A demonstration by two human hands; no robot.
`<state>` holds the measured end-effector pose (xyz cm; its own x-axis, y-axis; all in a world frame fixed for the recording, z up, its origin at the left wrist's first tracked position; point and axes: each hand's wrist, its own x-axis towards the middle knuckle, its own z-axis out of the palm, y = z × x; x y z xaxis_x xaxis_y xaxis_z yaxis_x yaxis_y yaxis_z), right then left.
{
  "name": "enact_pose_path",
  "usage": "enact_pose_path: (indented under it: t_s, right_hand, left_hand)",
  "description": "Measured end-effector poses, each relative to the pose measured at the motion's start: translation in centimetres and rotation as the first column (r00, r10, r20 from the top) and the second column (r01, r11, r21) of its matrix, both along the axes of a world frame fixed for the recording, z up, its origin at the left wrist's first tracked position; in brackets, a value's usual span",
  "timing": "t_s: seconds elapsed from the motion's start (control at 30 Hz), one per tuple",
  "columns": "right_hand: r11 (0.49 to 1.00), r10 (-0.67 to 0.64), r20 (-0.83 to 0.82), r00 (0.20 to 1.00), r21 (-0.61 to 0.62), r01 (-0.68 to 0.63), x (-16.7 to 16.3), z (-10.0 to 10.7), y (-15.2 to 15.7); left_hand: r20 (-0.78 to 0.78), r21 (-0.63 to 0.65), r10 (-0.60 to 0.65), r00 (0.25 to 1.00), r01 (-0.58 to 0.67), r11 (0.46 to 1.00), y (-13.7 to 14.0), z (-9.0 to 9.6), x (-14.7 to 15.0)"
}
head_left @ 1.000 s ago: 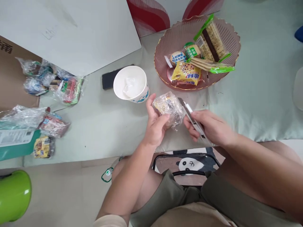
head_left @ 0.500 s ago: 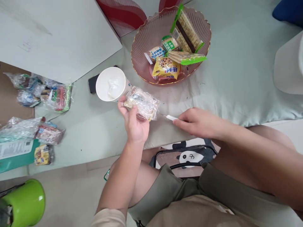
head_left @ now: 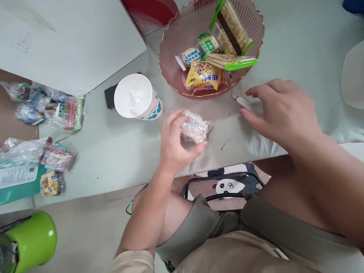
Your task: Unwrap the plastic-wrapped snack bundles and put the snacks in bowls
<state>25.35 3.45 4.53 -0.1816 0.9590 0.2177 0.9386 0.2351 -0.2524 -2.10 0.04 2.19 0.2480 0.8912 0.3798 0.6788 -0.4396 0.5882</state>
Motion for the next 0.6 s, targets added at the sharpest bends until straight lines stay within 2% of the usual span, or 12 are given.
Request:
enact_pose_path:
  t_s: [0.07,0.13,0.2,0.27,0.4,0.5,0.6]
  right_hand:
    - [0.985,0.174,-0.107,0.979,0.006,-0.175,-1.2,0.1,-0.4]
    - [0.918,0.379,-0.253,0.89,-0.016,-0.396,-2.8,0.0,-1.1]
    - [0.859,0.467,-0.356,0.809,-0.037,-0.511,-4.2,-0.5,-1.8]
    - [0.853,0.465,-0.403,0.788,-0.037,-0.521,-5.2,-1.1,-2.3]
    - [0.881,0.394,-0.476,0.786,-0.048,-0.471,-6.1,-1.5,-2.3]
    - [0.907,0.315,-0.489,0.813,-0.099,-0.41,-6.5,-0.7,-1.9]
    - [0.923,0.175,-0.525,0.833,-0.208,-0.325,-7.0,0.4,-2.0]
  left_hand:
    - [-0.083,-0.052,-0.031,0.996,0.027,0.998,-0.1,0.3,0.2]
    - [-0.102,-0.09,-0.003,0.995,-0.006,0.996,-0.3,0.6,0.4]
    - [-0.047,-0.109,0.034,0.998,-0.039,0.993,-0.3,0.9,0.3]
    - [0.051,-0.121,0.066,0.996,-0.059,0.991,-0.1,1.0,0.1]
    - [0.198,-0.129,0.106,0.974,-0.081,0.988,0.1,1.1,-0.5]
    - [0.154,-0.135,0.051,0.987,-0.03,0.99,-0.3,1.0,-0.5]
    - [0.078,-0.137,0.014,0.997,-0.003,0.991,-0.9,1.0,-0.1]
